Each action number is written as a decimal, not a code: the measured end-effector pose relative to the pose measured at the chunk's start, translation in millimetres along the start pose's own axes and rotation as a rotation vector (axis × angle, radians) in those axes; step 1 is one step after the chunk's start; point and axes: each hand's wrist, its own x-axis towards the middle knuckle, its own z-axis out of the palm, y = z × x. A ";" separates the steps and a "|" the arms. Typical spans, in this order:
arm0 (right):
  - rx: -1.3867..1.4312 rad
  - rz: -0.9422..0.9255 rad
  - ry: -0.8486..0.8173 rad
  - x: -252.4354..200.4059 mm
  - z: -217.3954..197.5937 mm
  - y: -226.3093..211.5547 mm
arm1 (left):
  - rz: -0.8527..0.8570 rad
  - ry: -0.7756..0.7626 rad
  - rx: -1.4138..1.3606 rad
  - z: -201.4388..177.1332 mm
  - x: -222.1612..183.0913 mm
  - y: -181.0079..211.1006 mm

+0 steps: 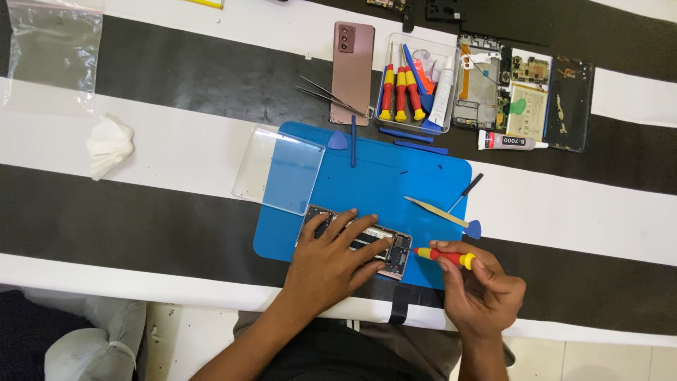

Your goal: Repairing the internal components of a mobile phone using a precision screwdriver on a repair bench.

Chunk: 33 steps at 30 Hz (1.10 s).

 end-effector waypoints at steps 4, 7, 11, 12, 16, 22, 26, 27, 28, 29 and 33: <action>0.013 0.029 -0.032 -6.4 -5.0 3.1 | 0.000 0.001 -0.001 -0.8 -0.1 -0.3; 0.031 0.077 -0.022 -6.9 -4.5 3.5 | 0.004 -0.017 0.011 -1.5 0.5 -0.5; -0.009 0.008 -0.078 -5.0 -6.3 2.5 | 0.007 -0.003 0.003 -2.4 0.9 0.0; -0.031 -0.009 -0.104 -4.5 -7.1 1.9 | 0.008 -0.004 0.006 -2.5 0.9 0.0; -0.032 -0.033 -0.167 0.7 -9.3 -3.0 | 0.003 -0.005 -0.006 -2.2 0.2 -0.1; -0.061 -0.096 -0.245 12.4 -11.7 -3.1 | -0.003 0.012 -0.008 -1.8 0.9 0.5; -0.116 -0.160 -0.332 15.0 -9.7 -3.9 | -0.001 0.021 0.009 -1.9 1.9 0.6; -0.159 -0.172 -0.335 13.1 -9.9 -3.7 | 0.003 0.028 0.017 -1.4 1.6 0.7; -0.160 -0.173 -0.334 9.2 -12.0 3.3 | 0.004 0.029 0.017 -1.1 1.4 0.5; -0.213 -0.180 -0.297 5.1 -14.3 10.3 | -0.001 0.010 0.017 -0.6 1.2 0.4; -0.073 -0.151 -0.333 20.6 -12.4 9.2 | 0.003 0.025 0.018 -0.5 1.1 0.7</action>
